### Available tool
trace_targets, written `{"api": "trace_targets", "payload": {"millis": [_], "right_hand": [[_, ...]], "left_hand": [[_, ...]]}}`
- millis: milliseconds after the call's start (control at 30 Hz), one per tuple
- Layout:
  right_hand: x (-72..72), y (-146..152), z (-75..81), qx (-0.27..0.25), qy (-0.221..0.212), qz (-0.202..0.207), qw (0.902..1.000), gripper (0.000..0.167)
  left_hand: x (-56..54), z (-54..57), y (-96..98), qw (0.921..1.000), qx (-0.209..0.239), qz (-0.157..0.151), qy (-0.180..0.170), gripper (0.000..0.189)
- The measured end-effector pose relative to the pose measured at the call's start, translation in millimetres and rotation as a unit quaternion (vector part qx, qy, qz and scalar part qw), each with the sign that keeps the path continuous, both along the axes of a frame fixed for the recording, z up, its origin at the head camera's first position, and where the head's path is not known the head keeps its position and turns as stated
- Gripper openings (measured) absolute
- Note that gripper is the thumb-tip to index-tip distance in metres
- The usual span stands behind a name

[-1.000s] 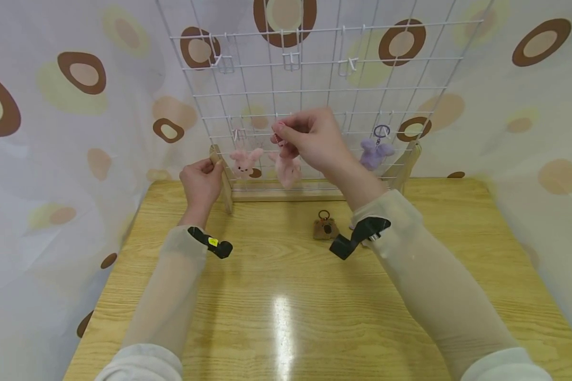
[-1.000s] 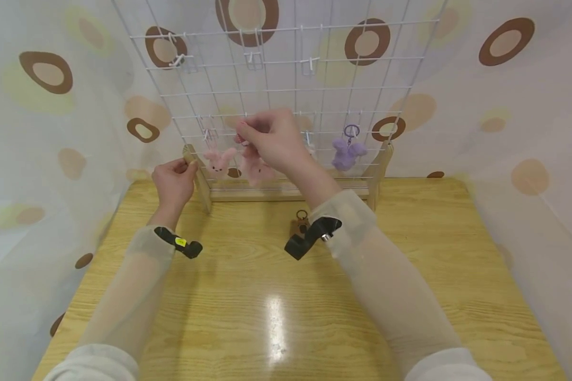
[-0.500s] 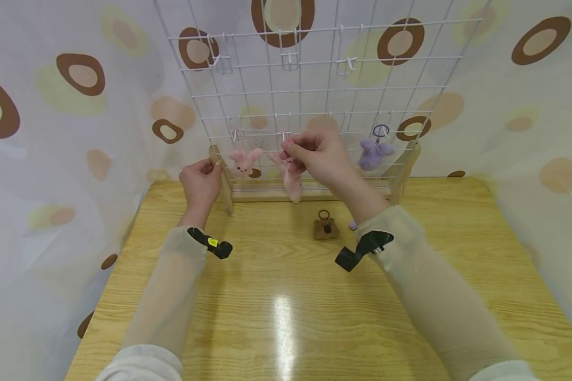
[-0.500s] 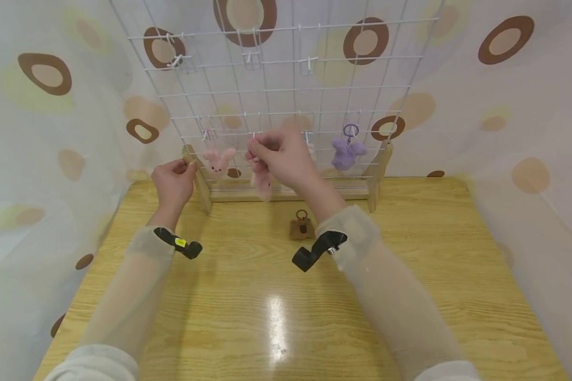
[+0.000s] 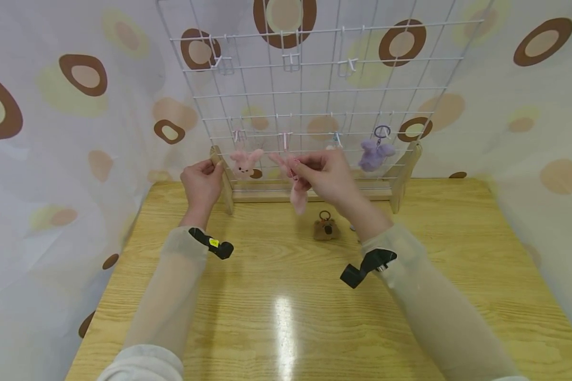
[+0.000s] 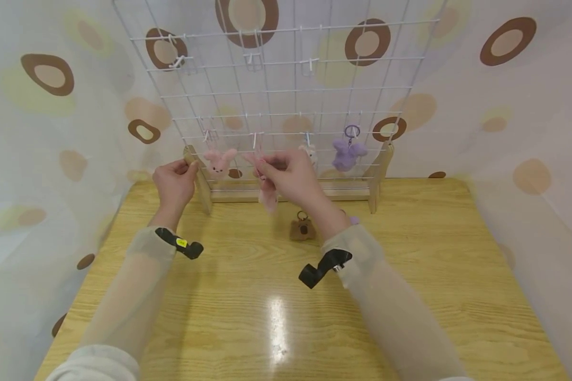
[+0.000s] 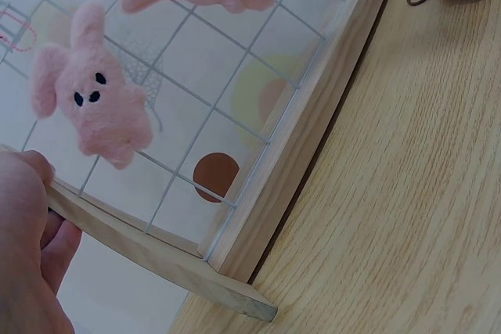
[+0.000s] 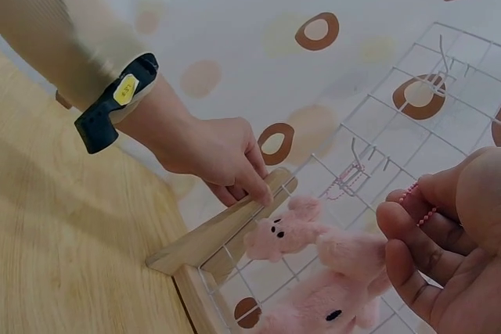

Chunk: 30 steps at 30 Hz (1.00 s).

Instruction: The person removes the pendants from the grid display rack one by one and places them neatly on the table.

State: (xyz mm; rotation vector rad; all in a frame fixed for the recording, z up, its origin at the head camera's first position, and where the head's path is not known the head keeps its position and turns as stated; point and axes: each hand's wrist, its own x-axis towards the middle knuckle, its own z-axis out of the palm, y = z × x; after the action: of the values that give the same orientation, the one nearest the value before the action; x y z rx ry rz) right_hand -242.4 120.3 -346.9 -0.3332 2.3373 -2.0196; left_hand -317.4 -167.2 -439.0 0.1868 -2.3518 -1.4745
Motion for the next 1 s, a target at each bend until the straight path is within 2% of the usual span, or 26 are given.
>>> {"api": "trace_targets", "payload": {"millis": [233, 433, 667, 1000], "right_hand": [[9.5, 2.0, -9.8, 0.004, -0.013, 0.007, 0.9999, 0.02], [16.7, 3.9, -17.3, 0.007, -0.003, 0.011, 0.9999, 0.022], [22.4, 5.2, -27.1, -0.007, 0.005, 0.019, 0.9998, 0.016], [32.1, 2.6, -46.7, -0.019, -0.031, 0.023, 0.9991, 0.02]], "left_hand": [[0.6, 0.9, 0.6, 1.0, 0.0, 0.0, 0.001, 0.027], [-0.3, -0.5, 1.0, 1.0, -0.004, 0.003, 0.002, 0.027], [0.5, 0.8, 0.9, 1.0, -0.006, 0.005, 0.005, 0.027], [-0.6, -0.3, 0.6, 0.9999, -0.01, 0.006, 0.004, 0.028]]}}
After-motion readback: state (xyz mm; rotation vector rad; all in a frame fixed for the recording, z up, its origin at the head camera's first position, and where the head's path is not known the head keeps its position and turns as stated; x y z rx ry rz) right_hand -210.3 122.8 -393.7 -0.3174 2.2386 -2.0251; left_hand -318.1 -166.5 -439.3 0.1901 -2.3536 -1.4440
